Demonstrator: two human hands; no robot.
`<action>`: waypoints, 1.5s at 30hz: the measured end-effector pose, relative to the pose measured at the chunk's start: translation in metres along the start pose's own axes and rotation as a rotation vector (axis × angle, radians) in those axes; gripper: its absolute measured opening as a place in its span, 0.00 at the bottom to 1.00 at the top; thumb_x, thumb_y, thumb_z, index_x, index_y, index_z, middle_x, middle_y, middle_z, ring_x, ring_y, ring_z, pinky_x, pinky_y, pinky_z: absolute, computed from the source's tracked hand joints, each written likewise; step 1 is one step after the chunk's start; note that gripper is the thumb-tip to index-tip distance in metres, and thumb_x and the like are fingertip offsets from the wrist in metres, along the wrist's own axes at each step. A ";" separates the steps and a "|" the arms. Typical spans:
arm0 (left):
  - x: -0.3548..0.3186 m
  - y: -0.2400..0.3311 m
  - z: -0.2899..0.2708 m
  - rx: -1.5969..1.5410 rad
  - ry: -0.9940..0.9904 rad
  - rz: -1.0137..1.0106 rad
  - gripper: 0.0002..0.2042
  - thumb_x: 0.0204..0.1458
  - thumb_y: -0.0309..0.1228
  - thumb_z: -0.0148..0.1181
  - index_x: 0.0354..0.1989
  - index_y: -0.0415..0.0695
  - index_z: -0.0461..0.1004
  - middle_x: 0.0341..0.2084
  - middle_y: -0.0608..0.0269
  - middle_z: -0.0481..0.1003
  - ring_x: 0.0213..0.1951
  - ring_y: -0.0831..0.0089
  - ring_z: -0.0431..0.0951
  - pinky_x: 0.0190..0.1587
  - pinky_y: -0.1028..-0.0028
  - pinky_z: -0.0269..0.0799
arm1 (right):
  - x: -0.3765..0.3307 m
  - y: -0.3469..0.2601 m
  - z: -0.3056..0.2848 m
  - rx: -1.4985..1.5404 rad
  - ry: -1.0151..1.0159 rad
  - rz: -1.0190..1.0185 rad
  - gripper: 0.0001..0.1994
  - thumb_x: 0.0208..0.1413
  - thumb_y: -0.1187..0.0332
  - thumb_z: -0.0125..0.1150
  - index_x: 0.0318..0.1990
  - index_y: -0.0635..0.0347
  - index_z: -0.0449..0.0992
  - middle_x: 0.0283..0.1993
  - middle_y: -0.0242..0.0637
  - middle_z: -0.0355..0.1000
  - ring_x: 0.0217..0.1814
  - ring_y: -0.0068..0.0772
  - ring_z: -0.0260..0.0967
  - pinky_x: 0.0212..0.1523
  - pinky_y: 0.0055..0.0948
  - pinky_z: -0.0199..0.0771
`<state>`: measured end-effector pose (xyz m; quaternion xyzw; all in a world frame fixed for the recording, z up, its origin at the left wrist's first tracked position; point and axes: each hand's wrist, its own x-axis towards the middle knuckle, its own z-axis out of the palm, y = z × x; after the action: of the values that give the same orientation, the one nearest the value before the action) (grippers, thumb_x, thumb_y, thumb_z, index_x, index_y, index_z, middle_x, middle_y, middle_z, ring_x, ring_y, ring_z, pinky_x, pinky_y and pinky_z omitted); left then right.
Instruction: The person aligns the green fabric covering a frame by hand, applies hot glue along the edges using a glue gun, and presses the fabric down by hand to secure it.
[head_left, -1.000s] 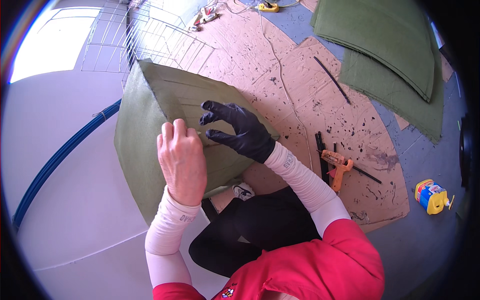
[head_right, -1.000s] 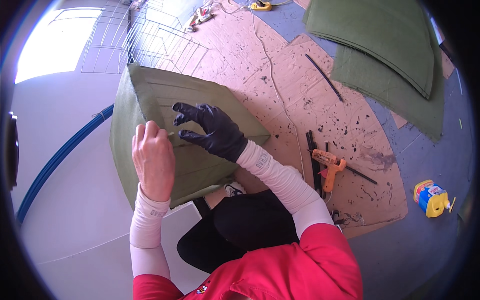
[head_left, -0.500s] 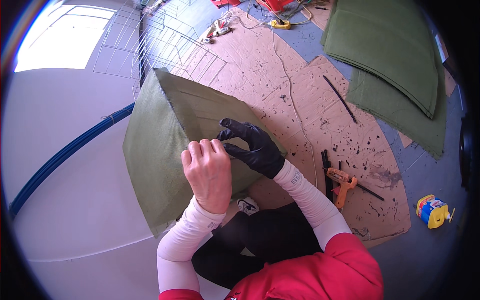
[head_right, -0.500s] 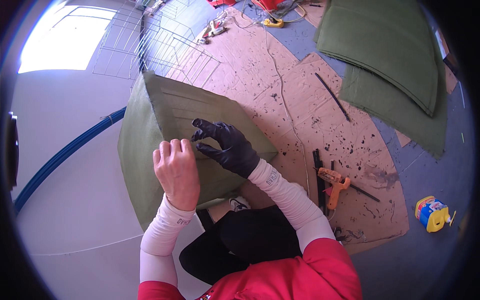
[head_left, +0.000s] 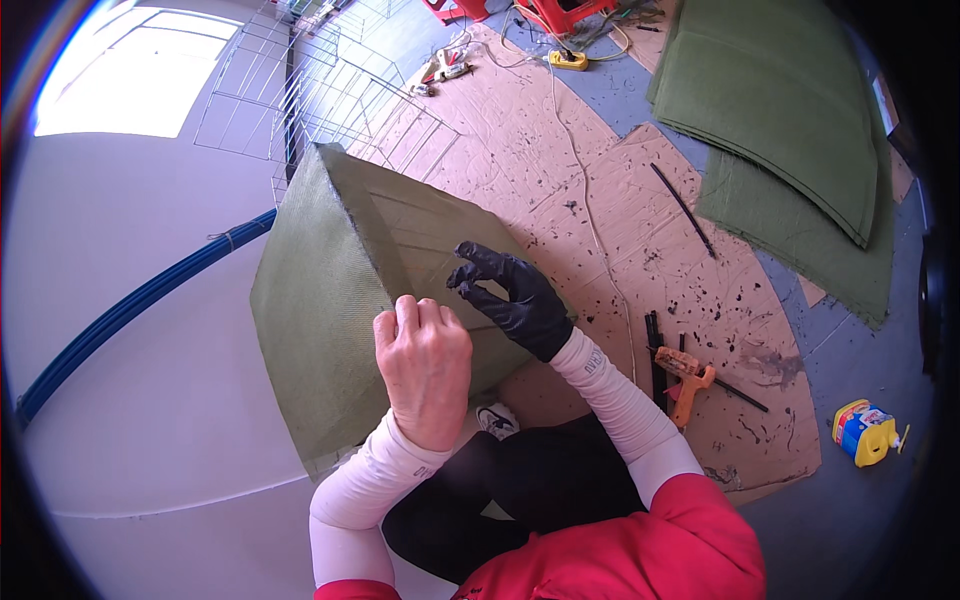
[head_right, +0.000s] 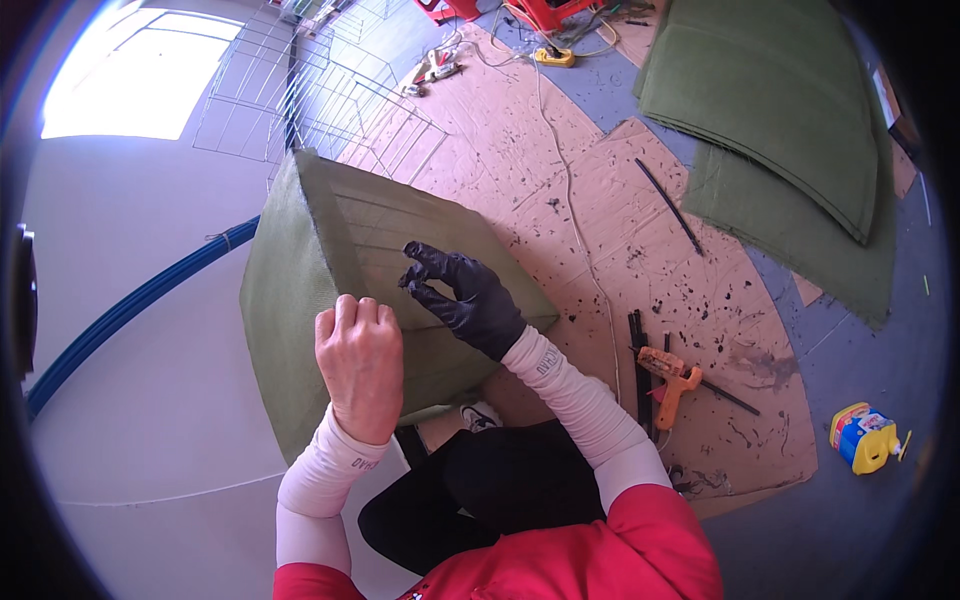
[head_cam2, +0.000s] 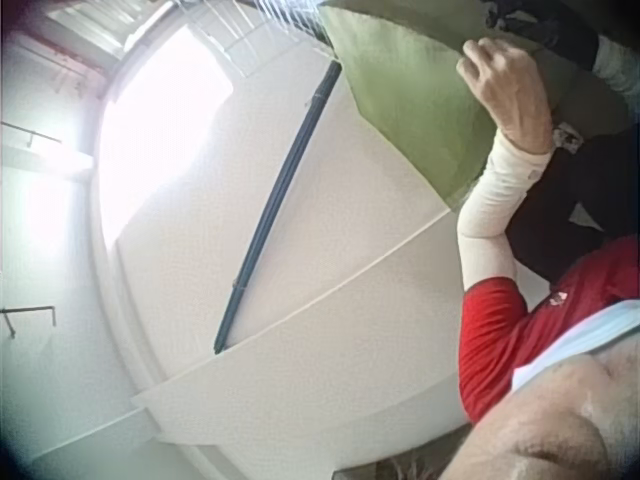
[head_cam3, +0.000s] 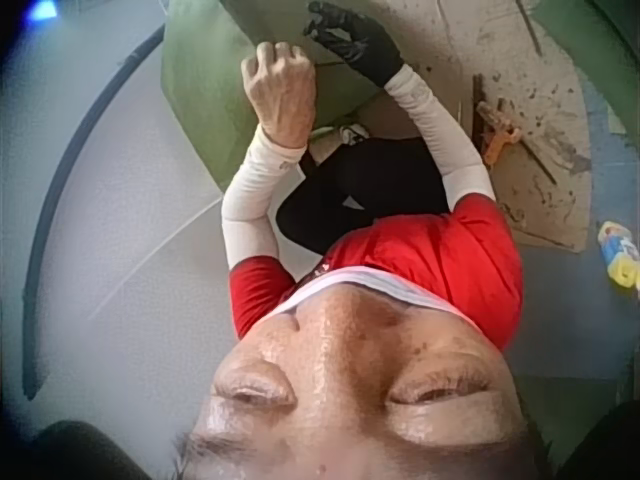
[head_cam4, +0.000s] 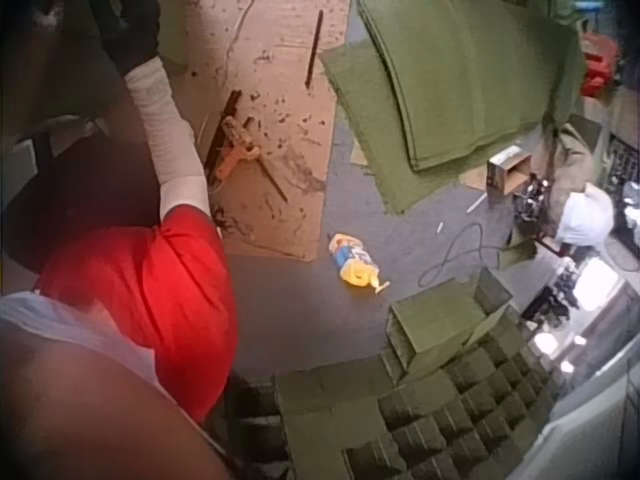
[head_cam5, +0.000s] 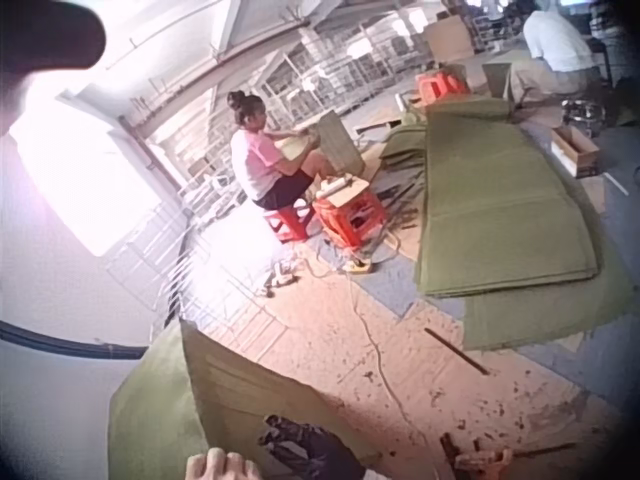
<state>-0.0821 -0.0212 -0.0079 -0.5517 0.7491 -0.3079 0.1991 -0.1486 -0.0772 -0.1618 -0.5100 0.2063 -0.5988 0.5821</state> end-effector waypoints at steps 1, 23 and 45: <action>-0.001 -0.001 0.000 -0.032 0.007 0.002 0.02 0.37 0.26 0.58 0.21 0.42 0.74 0.23 0.62 0.70 0.36 0.67 0.70 0.43 0.69 0.66 | 0.004 0.002 0.000 0.034 0.011 0.013 0.24 0.55 0.78 0.62 0.61 0.66 0.66 0.52 0.41 0.73 0.50 0.25 0.72 0.54 0.27 0.71; -0.023 -0.009 -0.003 0.038 -0.023 0.106 0.09 0.45 0.26 0.61 0.34 0.35 0.76 0.39 0.56 0.73 0.46 0.64 0.71 0.53 0.61 0.65 | 0.206 0.054 0.074 0.018 -0.132 0.152 0.22 0.65 0.65 0.46 0.65 0.57 0.62 0.56 0.54 0.70 0.55 0.50 0.69 0.54 0.35 0.67; -0.051 0.002 0.010 0.214 0.026 0.021 0.15 0.51 0.33 0.62 0.46 0.40 0.77 0.46 0.63 0.73 0.51 0.68 0.72 0.56 0.60 0.61 | 0.072 0.026 0.013 0.008 0.091 -0.187 0.16 0.66 0.67 0.49 0.56 0.66 0.70 0.48 0.42 0.75 0.43 0.30 0.72 0.46 0.28 0.72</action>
<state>-0.0611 0.0248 -0.0185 -0.5154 0.7201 -0.3912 0.2506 -0.1106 -0.1442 -0.1514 -0.4971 0.1814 -0.6739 0.5156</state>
